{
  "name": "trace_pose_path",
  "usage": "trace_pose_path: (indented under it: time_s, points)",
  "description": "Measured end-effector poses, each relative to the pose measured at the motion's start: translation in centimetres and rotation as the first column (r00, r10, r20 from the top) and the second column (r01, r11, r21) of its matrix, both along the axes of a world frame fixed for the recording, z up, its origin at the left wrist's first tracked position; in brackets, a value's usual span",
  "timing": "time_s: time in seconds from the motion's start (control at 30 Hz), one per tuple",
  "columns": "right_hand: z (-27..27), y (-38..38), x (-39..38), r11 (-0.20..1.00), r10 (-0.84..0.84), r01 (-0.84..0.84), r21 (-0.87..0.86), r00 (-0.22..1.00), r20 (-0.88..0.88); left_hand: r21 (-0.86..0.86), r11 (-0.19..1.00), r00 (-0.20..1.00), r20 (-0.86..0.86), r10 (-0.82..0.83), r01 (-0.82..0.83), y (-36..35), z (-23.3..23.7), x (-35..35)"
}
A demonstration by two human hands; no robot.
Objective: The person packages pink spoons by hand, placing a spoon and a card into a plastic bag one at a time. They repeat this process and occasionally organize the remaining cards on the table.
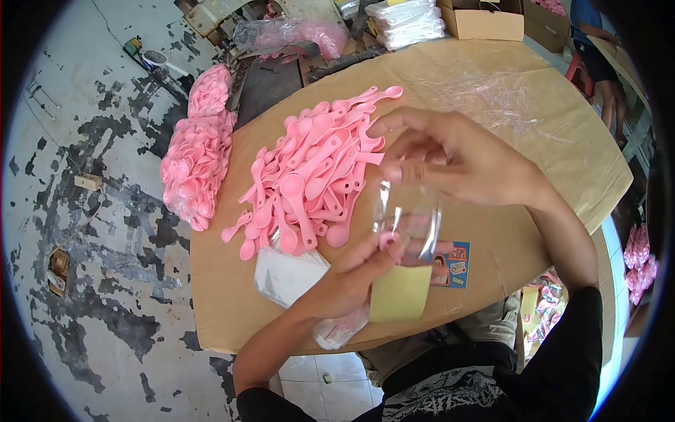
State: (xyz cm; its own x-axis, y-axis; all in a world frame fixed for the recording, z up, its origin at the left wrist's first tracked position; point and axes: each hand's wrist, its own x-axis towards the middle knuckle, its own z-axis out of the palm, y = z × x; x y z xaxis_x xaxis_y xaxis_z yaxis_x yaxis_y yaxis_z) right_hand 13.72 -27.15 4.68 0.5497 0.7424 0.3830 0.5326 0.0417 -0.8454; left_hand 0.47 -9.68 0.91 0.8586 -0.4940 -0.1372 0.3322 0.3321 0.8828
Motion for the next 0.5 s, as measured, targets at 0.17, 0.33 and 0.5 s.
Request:
trace_pose_path:
  time_s: [0.17,0.33,0.5]
  points:
    - [0.1,-0.2,-0.3,0.997,0.056,-0.058,-0.052,0.997,-0.050,0.100,0.994,0.999,0.003,0.043,-0.043,0.5,-0.3,-0.1]
    - [1.1,-0.2,-1.1,0.986,0.035,-0.021,-0.168,0.996,0.084,0.235,0.943,0.969,0.133,0.211,-0.237,0.6,1.0,0.0]
    - [-1.4,1.2,-1.2,0.977,-0.212,0.172,0.128,0.702,0.680,0.308,0.807,0.847,0.356,0.394,-0.504,0.9,-0.1,0.0]
